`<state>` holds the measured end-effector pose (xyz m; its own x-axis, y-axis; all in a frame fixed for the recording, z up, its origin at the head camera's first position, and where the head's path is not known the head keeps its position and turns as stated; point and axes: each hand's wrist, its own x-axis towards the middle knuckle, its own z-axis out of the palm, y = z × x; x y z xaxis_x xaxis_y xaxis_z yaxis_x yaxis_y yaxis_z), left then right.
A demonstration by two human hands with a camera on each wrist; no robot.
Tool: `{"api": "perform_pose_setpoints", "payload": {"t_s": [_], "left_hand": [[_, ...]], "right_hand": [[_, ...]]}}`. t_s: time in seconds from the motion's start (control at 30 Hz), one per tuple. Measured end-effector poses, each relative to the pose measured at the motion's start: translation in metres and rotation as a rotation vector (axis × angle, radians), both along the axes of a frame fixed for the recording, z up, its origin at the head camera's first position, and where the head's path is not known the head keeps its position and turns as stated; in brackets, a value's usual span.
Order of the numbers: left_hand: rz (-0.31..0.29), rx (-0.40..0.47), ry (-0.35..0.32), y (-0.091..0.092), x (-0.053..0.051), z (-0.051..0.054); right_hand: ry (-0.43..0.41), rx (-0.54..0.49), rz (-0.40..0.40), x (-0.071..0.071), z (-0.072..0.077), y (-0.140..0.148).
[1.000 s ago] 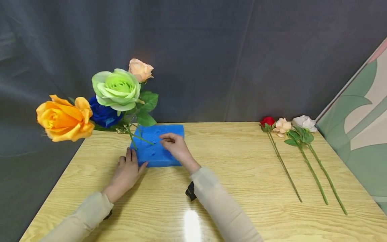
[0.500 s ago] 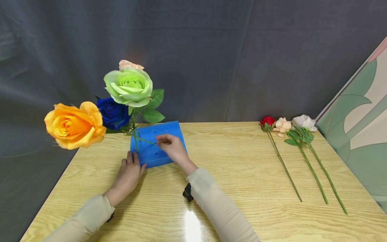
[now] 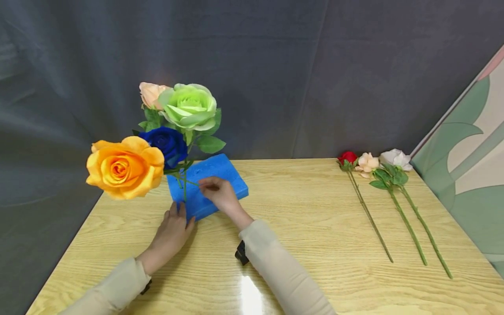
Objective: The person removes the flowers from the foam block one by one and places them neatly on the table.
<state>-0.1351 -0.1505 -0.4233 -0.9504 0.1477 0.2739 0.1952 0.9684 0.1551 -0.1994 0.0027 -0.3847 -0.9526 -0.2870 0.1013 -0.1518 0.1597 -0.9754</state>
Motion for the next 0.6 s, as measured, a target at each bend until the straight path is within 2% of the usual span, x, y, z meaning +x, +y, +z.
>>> {"api": "perform_pose_setpoints", "payload": {"t_s": [0.1, 0.17, 0.33, 0.6], "left_hand": [[0.013, -0.002, -0.069, -0.006, -0.004, 0.002], [0.012, -0.017, -0.087, -0.011, -0.006, 0.002], [-0.038, -0.042, -0.109, -0.029, -0.013, 0.001], [-0.115, -0.006, -0.281, -0.055, -0.027, 0.003]], "right_hand": [[0.003, 0.000, 0.011, -0.002, -0.003, -0.003], [0.000, 0.005, 0.021, -0.001, -0.004, -0.005], [-0.013, 0.003, 0.045, 0.001, -0.006, -0.010], [-0.029, -0.020, 0.057, 0.006, -0.005, -0.019]]}}
